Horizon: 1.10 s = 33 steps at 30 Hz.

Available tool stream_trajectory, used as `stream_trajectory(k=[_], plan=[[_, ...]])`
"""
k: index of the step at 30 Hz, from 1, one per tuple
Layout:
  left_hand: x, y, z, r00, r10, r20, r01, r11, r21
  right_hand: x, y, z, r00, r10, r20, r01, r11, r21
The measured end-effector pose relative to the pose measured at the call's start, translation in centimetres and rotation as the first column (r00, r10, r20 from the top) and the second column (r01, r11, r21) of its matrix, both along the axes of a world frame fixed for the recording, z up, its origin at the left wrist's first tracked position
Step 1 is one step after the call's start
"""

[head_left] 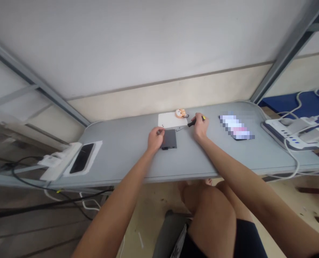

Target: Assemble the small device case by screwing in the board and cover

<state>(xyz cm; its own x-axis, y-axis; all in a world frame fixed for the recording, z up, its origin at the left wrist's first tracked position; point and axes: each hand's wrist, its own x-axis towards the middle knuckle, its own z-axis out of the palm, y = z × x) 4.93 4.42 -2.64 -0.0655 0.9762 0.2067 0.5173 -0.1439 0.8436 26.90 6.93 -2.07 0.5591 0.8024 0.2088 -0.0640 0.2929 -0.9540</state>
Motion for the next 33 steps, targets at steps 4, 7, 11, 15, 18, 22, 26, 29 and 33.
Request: stream_trajectory(k=[4,7,11,15,18,22,26,29,33], plan=[[0.0,-0.3,0.4,1.0,0.015,-0.008,-0.015,1.0,0.022,0.4,-0.4,0.6,0.998,-0.057,0.031,0.057,0.998,-0.011],[-0.1,-0.8,0.8,0.999,0.03,-0.022,-0.029,0.999,0.04,1.0,-0.4,0.9,0.994,-0.104,0.038,0.105,0.994,-0.024],[-0.3,-1.5,0.9,0.999,0.044,-0.026,-0.043,0.998,0.042,1.4,-0.2,0.6,0.992,-0.122,0.041,0.124,0.991,-0.048],[-0.4,-2.2,0.7,0.999,0.029,-0.043,-0.028,0.999,0.032,0.6,-0.3,0.3,0.998,-0.046,0.038,0.049,0.996,-0.077],[-0.4,-2.8,0.9,0.997,0.006,-0.076,-0.004,1.0,0.028,-0.1,-0.8,0.5,0.999,0.003,0.049,0.001,0.996,-0.087],[-0.4,-3.9,1.6,0.987,-0.071,-0.142,0.074,0.997,0.011,-0.5,-1.2,0.9,0.999,0.024,0.023,-0.021,0.994,-0.105],[-0.7,-4.8,2.0,0.965,-0.153,-0.215,0.154,0.988,-0.012,-0.3,-0.8,1.0,0.998,-0.002,-0.06,-0.006,0.991,-0.135],[-0.8,-5.0,2.0,0.968,-0.18,-0.177,0.179,0.984,-0.021,-0.2,-0.3,0.8,0.994,-0.012,-0.109,-0.004,0.989,-0.15],[-0.8,-4.9,2.0,0.979,-0.186,-0.082,0.183,0.982,-0.048,-0.1,0.1,0.6,0.988,0.005,-0.151,-0.031,0.985,-0.169]])
